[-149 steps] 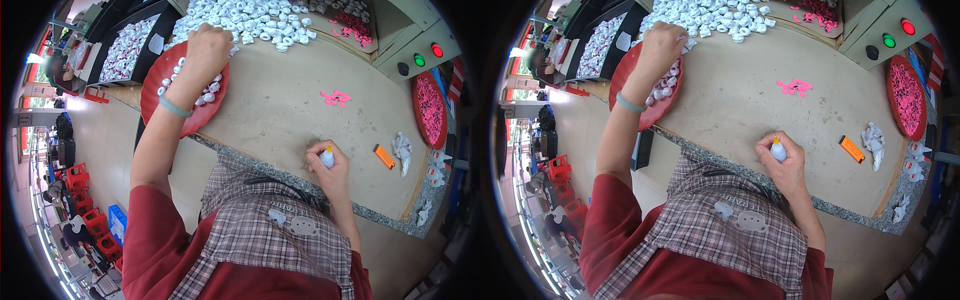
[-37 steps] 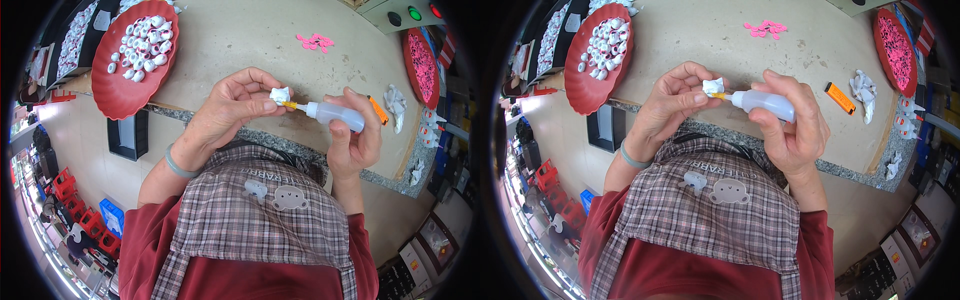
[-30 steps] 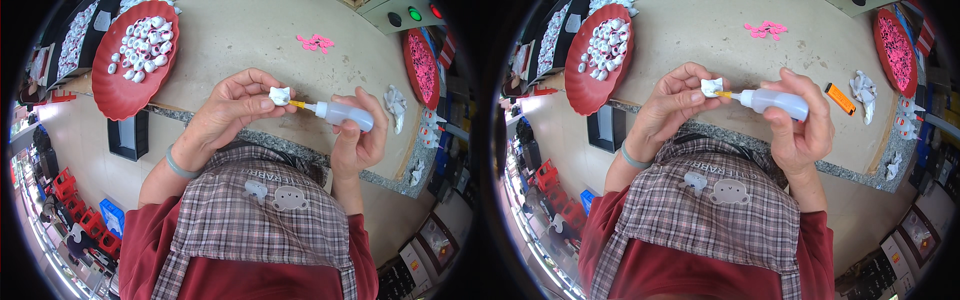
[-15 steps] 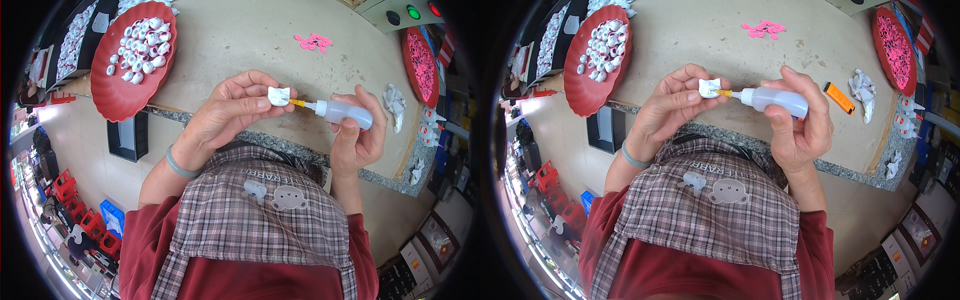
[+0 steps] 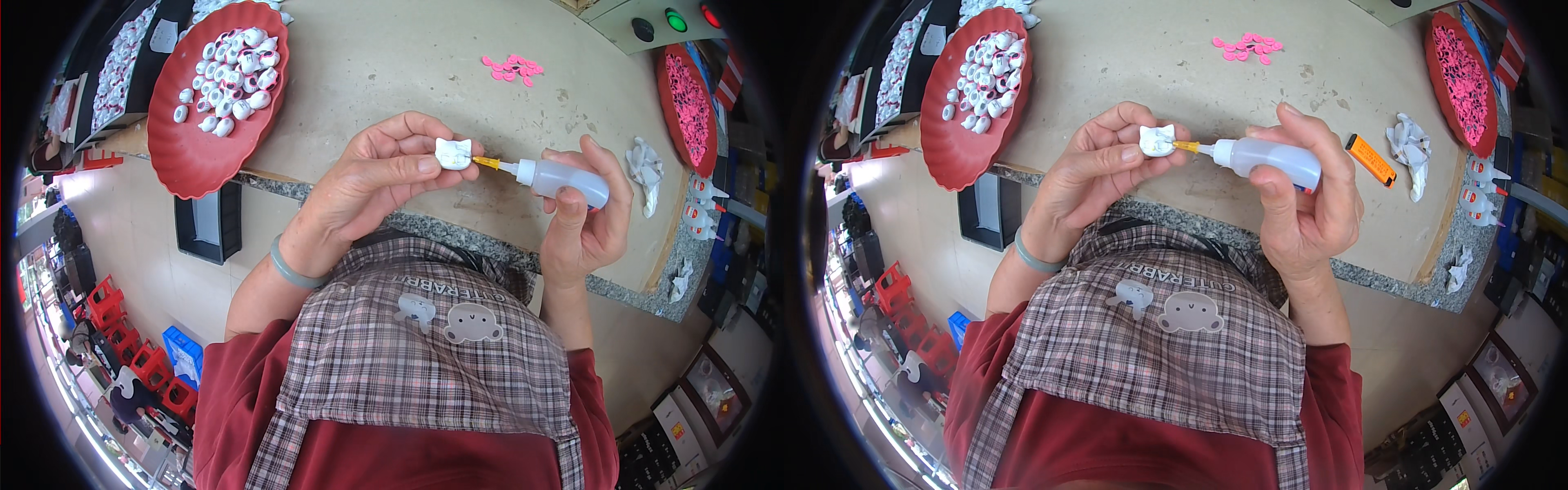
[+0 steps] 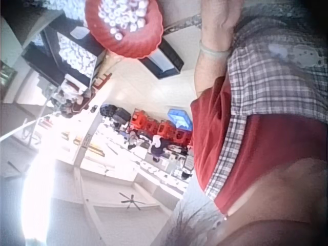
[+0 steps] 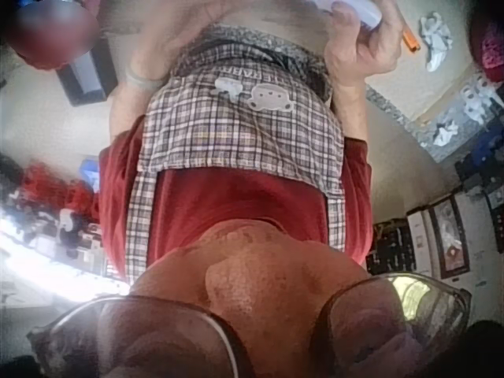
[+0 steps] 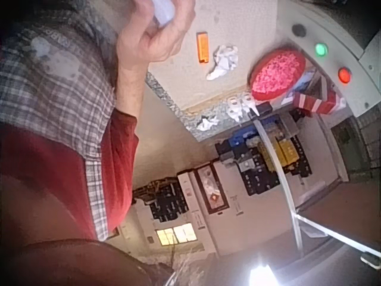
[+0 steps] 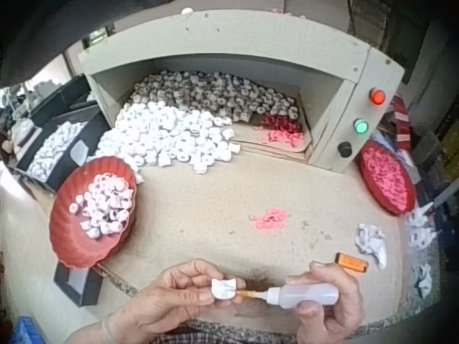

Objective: The person assembles small plastic toy figures by attaching pieces with glue from a glue bottle.

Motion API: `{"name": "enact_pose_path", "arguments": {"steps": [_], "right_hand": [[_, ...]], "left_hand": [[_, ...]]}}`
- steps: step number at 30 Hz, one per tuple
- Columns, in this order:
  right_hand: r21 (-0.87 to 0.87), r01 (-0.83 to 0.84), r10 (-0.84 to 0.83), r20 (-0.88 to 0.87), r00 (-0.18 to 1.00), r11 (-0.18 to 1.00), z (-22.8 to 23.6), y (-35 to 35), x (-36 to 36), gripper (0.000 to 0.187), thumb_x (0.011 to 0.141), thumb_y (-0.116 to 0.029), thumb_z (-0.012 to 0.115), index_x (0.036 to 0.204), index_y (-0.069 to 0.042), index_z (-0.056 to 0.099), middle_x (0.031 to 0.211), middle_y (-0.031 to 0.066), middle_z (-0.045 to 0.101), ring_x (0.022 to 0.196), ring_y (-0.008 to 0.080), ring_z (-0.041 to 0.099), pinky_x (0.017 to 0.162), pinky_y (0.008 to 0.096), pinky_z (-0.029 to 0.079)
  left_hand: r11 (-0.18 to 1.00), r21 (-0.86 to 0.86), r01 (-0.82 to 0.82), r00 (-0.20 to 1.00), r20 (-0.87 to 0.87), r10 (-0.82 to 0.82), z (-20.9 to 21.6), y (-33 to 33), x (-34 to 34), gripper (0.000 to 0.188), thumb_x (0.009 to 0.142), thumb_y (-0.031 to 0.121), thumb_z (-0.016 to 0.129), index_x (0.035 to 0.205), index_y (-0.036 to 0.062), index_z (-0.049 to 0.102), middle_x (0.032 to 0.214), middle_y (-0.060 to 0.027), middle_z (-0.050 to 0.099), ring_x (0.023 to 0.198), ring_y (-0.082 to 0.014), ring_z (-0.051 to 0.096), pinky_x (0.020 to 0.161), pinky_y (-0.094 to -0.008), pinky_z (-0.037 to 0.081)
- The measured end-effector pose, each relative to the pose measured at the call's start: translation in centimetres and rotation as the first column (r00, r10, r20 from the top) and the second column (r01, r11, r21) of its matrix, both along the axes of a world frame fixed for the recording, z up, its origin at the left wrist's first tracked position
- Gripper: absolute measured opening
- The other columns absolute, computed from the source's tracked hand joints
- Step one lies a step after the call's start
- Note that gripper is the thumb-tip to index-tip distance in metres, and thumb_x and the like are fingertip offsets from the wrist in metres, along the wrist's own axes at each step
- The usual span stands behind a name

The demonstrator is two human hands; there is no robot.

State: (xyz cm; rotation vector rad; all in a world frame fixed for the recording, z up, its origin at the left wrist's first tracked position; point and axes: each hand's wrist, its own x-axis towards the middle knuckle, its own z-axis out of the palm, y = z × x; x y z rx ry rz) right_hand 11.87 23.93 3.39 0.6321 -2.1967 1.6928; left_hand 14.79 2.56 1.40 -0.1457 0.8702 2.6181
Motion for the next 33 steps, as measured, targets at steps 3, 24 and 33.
{"name": "enact_pose_path", "arguments": {"steps": [3, 24, 33], "right_hand": [[0.014, 0.015, -0.014, -0.029, 0.999, 1.000, 0.0, 0.1, 0.0, 0.045, 0.091, -0.031, 0.058, 0.120, 0.003, 0.049, 0.090, 0.0155, 0.065, 0.061, 0.0111, 0.055, 0.052, 0.0198, 0.042], [-0.093, -0.069, 0.073, 0.043, 0.996, 0.993, 0.2, -0.1, -0.2, 0.040, 0.087, -0.020, 0.066, 0.116, 0.005, 0.052, 0.092, 0.0157, 0.065, 0.075, 0.0175, 0.065, 0.064, 0.0238, 0.052], [-0.390, -0.003, 0.196, 0.458, 0.867, 0.921, -0.1, 1.9, -4.3, 0.027, 0.080, 0.000, 0.067, 0.102, -0.002, 0.051, 0.086, 0.0076, 0.058, 0.070, 0.0124, 0.058, 0.054, 0.0235, 0.047]], "left_hand": [[1.000, -0.010, -0.004, 1.000, -0.009, 0.004, 0.0, -0.1, 0.0, 0.021, 0.085, 0.000, 0.059, 0.105, 0.0001, 0.055, 0.115, -0.0246, 0.057, 0.104, -0.0300, 0.062, 0.092, -0.0309, 0.052], [1.000, -0.004, 0.011, 1.000, 0.008, -0.011, 0.0, 0.0, -0.1, 0.022, 0.084, -0.001, 0.059, 0.106, -0.0019, 0.055, 0.116, -0.0258, 0.056, 0.104, -0.0313, 0.061, 0.092, -0.0324, 0.052], [0.999, -0.030, -0.018, 0.999, 0.028, 0.018, -0.3, -0.4, 0.0, 0.025, 0.083, -0.002, 0.059, 0.108, -0.0019, 0.054, 0.115, -0.0254, 0.057, 0.104, -0.0292, 0.062, 0.091, -0.0304, 0.052]]}}
